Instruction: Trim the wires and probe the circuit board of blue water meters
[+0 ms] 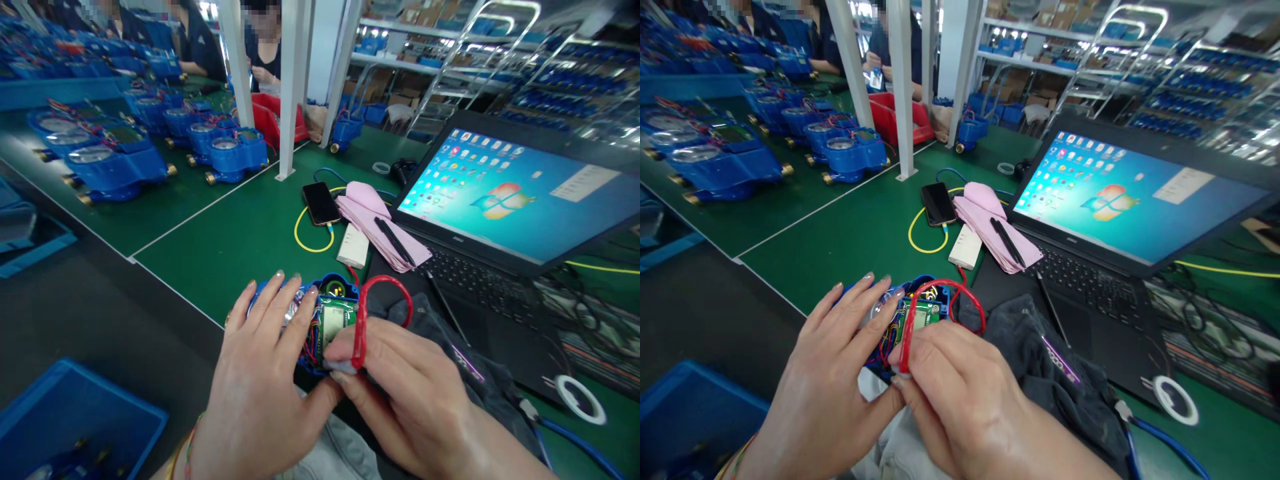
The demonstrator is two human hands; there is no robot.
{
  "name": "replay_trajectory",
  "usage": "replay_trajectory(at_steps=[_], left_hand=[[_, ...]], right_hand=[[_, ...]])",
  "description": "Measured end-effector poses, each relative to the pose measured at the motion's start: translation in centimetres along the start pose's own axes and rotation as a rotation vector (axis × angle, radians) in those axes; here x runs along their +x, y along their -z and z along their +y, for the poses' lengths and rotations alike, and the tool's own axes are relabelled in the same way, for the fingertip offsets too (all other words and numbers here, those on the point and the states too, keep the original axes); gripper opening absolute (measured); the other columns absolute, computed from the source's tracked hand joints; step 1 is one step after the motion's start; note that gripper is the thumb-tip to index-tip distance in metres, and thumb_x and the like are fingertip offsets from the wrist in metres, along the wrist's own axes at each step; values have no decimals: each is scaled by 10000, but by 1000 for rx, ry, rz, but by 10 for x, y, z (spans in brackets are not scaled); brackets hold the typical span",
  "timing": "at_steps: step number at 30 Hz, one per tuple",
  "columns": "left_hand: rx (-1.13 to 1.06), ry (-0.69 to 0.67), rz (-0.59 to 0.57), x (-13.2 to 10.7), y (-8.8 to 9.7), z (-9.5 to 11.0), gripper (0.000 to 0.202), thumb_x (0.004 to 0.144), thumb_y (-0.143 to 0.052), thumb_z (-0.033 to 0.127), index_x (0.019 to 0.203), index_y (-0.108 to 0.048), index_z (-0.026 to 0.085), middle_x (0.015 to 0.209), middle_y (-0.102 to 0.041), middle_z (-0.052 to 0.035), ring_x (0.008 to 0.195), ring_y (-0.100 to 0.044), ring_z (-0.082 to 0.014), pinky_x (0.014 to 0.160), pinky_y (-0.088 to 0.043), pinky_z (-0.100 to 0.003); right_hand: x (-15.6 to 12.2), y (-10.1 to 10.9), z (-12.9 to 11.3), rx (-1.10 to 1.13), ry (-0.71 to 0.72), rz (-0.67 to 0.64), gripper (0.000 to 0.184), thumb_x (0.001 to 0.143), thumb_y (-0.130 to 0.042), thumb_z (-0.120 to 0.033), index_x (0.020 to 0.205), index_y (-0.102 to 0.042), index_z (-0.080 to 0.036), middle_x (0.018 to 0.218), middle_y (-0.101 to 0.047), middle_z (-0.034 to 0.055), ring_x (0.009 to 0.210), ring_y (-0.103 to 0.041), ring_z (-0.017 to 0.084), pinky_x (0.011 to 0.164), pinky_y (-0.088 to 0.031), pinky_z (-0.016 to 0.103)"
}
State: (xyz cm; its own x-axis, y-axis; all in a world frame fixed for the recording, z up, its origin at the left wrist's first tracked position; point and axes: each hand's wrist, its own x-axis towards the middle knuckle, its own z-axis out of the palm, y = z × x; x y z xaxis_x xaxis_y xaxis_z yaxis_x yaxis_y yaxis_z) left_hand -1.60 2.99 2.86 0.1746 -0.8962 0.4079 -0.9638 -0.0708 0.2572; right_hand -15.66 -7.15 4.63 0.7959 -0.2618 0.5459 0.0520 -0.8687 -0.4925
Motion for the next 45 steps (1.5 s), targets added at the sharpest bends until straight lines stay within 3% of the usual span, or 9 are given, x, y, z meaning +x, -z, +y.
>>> replay_trajectory(at_steps=[5,13,32,45], left_hand=[[94,-101,50,1,-3,-6,606,712,-550,344,1253,-515,73,1323,-534,-166,1257,-446,-326,1014,-334,-537],[191,-204,104,1,-8,-14,604,723,-537,411,1223,-533,72,1295,-552,-170,1227,-459,-325,1007,-287,-493],[246,-252,114,3,-10,-19,680,655,-546,381,1249,-507,51,1288,-552,-178,1209,-466,-329,993,-309,-488],[179,-213,116,2,-9,-15,584,710,-568,376,1204,-546,64,1295,-545,-176,1223,-459,-326,1005,-307,-497]], right_hand=[[4,-1,1,41,-9,6,127,867,-493,-97,962,-571,-128,801,-651,70,722,-615,163,656,-545,275],[5,-6,6,111,20,27,91,845,-505,-73,910,-562,-99,751,-618,74,664,-563,157,588,-505,267],[3,-7,7,121,-12,5,67,854,-504,-91,873,-568,-94,748,-606,77,673,-542,156,601,-494,271],[3,-3,5,98,-39,-38,96,874,-469,-101,911,-557,-114,781,-615,79,715,-567,169,642,-507,286]])
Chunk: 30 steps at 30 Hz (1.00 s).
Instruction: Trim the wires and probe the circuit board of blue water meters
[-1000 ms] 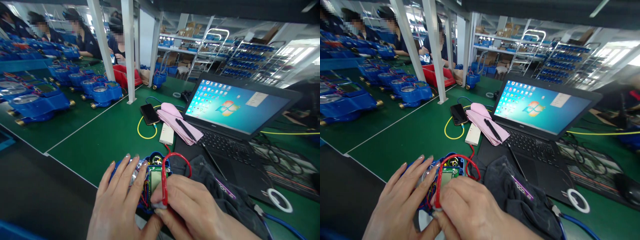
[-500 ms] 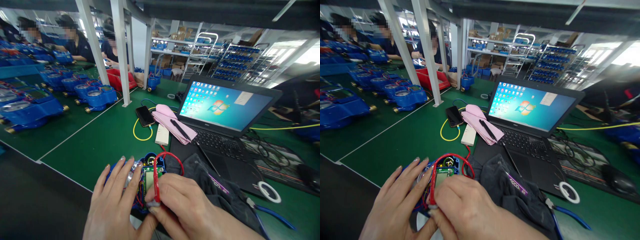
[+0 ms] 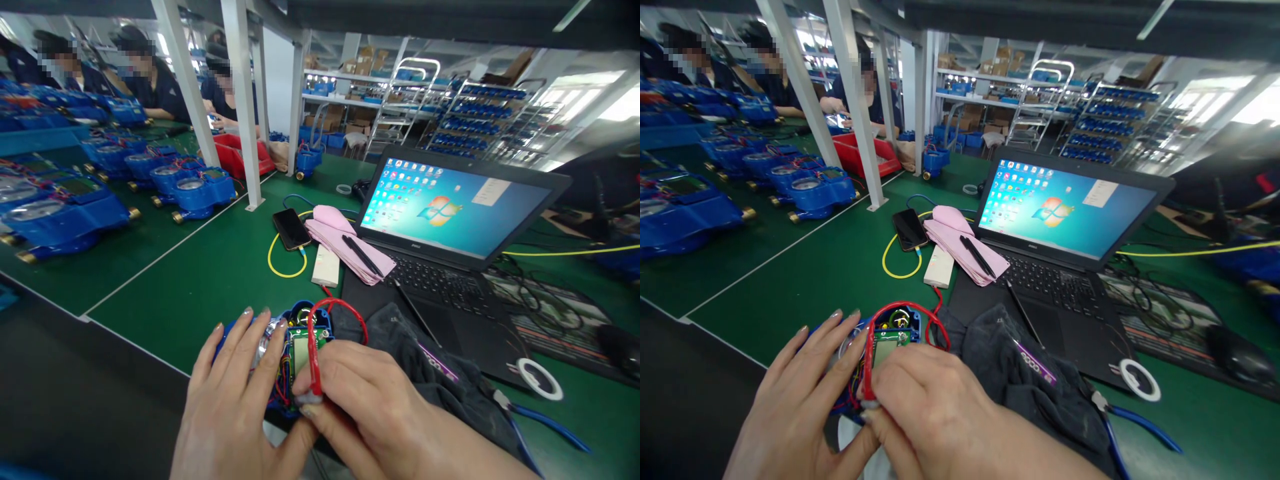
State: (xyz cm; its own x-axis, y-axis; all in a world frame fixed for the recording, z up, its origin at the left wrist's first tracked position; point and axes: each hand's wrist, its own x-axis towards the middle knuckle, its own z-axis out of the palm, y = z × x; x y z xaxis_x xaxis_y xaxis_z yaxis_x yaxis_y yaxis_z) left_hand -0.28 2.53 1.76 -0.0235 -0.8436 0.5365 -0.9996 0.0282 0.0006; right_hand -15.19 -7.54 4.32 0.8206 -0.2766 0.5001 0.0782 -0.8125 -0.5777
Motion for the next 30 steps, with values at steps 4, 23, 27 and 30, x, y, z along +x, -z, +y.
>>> replay_trajectory(at_steps=[4,23,27,30], left_hand=[[-95,99,-51,0,7,7,561,757,-562,384,1232,-523,90,1313,-535,-149,1266,-431,-305,1048,-294,-507],[-186,182,-93,-1,12,12,584,771,-573,411,1272,-503,117,1372,-487,-129,1320,-376,-278,1108,-256,-511],[-189,190,-95,0,11,12,588,768,-579,408,1274,-502,118,1374,-485,-129,1320,-377,-281,1110,-256,-512],[-189,184,-87,0,11,12,577,777,-572,416,1267,-505,119,1368,-491,-131,1314,-385,-283,1108,-261,-511]], right_hand=[[-2,0,0,-4,20,5,118,863,-494,-77,960,-559,-96,813,-623,88,753,-582,181,674,-514,300],[-5,1,0,-51,10,2,99,866,-516,-96,946,-575,-106,832,-636,75,764,-603,174,676,-515,296],[-7,1,1,-54,6,-4,93,871,-519,-112,946,-574,-114,833,-639,72,764,-606,176,674,-519,298],[-7,1,0,-57,4,-4,97,872,-516,-115,949,-574,-116,842,-644,77,774,-613,182,685,-528,304]])
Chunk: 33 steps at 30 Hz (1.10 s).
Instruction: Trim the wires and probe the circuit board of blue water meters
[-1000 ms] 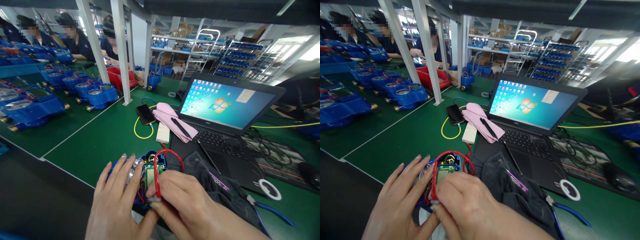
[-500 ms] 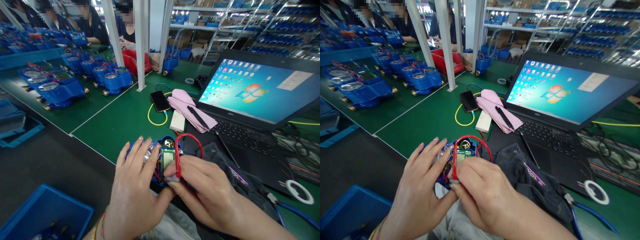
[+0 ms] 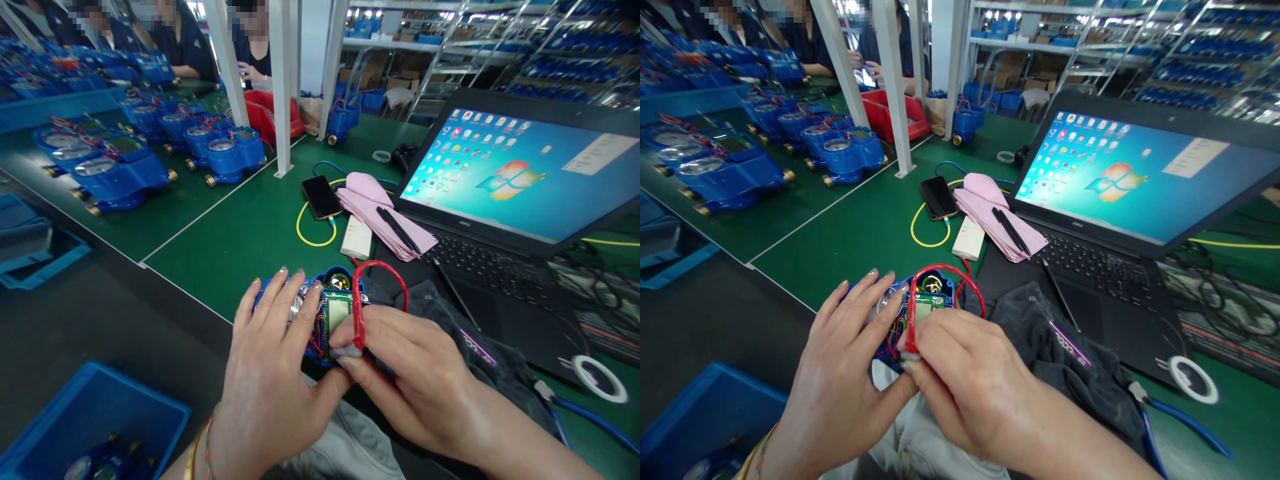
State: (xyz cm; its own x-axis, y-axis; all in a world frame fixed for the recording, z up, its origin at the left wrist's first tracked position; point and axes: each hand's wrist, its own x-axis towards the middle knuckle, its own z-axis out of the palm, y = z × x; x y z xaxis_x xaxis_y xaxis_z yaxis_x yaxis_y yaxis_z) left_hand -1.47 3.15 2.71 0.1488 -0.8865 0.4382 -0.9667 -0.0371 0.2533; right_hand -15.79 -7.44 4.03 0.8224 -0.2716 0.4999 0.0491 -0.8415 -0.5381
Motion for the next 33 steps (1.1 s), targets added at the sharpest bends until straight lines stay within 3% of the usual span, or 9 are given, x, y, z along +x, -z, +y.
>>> replay_trajectory(at_steps=[33], left_hand=[[12,-2,-7,1,1,1,555,783,-554,393,1262,-512,117,1357,-501,-142,1304,-398,-297,1094,-287,-535]], right_hand=[[1,0,0,-5,-9,0,106,882,-488,-132,950,-567,-149,822,-642,65,754,-619,175,674,-529,287]])
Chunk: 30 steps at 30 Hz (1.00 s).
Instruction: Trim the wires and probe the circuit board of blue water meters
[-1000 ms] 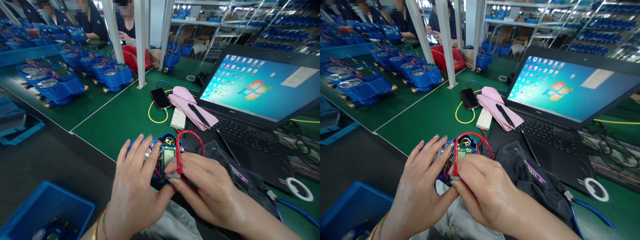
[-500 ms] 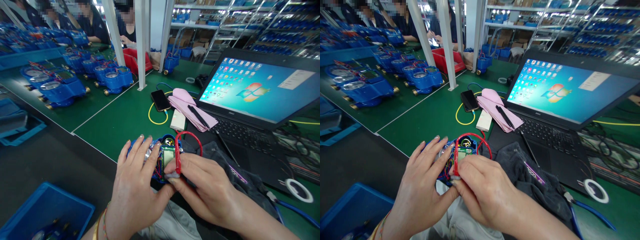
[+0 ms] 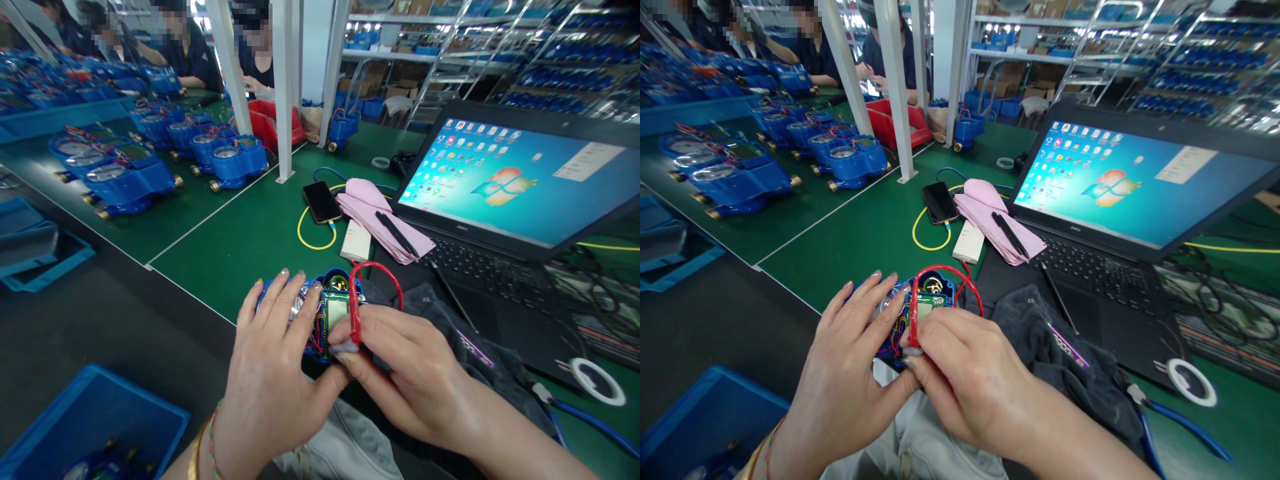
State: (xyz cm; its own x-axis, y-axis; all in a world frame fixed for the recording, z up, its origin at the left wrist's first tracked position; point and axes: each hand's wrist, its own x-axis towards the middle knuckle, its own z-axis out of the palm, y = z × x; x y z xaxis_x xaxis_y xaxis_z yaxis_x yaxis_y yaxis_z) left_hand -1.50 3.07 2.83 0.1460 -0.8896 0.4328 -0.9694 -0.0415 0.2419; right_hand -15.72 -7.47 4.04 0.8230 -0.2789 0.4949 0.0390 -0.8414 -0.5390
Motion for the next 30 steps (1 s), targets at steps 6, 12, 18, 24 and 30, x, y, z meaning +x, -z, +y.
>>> replay_trajectory(at_steps=[6,12,18,24,30], left_hand=[[2,-9,15,-1,0,0,545,784,-553,378,1258,-511,111,1345,-511,-143,1298,-406,-296,1087,-293,-541],[51,-51,31,0,-2,-3,557,791,-555,387,1267,-493,105,1349,-501,-155,1293,-407,-308,1072,-309,-551],[78,-81,58,-2,-4,-5,544,790,-556,381,1255,-499,103,1336,-511,-159,1277,-425,-313,1054,-328,-552],[104,-101,59,-1,-4,-6,562,789,-553,383,1264,-488,89,1328,-514,-169,1274,-425,-322,1035,-339,-560],[147,-140,83,0,-4,-7,544,778,-556,375,1234,-506,82,1313,-523,-175,1258,-435,-323,1025,-329,-535]], right_hand=[[1,0,-1,31,8,-1,109,869,-499,-98,952,-563,-126,810,-627,73,741,-593,178,656,-511,296],[2,-1,0,67,11,-11,112,881,-471,-109,954,-552,-135,806,-617,70,733,-574,171,646,-498,293],[4,-2,-1,78,12,-5,120,878,-449,-109,941,-549,-130,795,-606,72,724,-556,171,640,-488,295],[5,-2,0,81,11,-15,115,870,-452,-104,925,-551,-119,807,-602,78,732,-542,172,642,-480,296],[6,0,-1,63,13,-20,122,871,-437,-112,899,-556,-115,787,-602,81,714,-537,173,621,-464,289]])
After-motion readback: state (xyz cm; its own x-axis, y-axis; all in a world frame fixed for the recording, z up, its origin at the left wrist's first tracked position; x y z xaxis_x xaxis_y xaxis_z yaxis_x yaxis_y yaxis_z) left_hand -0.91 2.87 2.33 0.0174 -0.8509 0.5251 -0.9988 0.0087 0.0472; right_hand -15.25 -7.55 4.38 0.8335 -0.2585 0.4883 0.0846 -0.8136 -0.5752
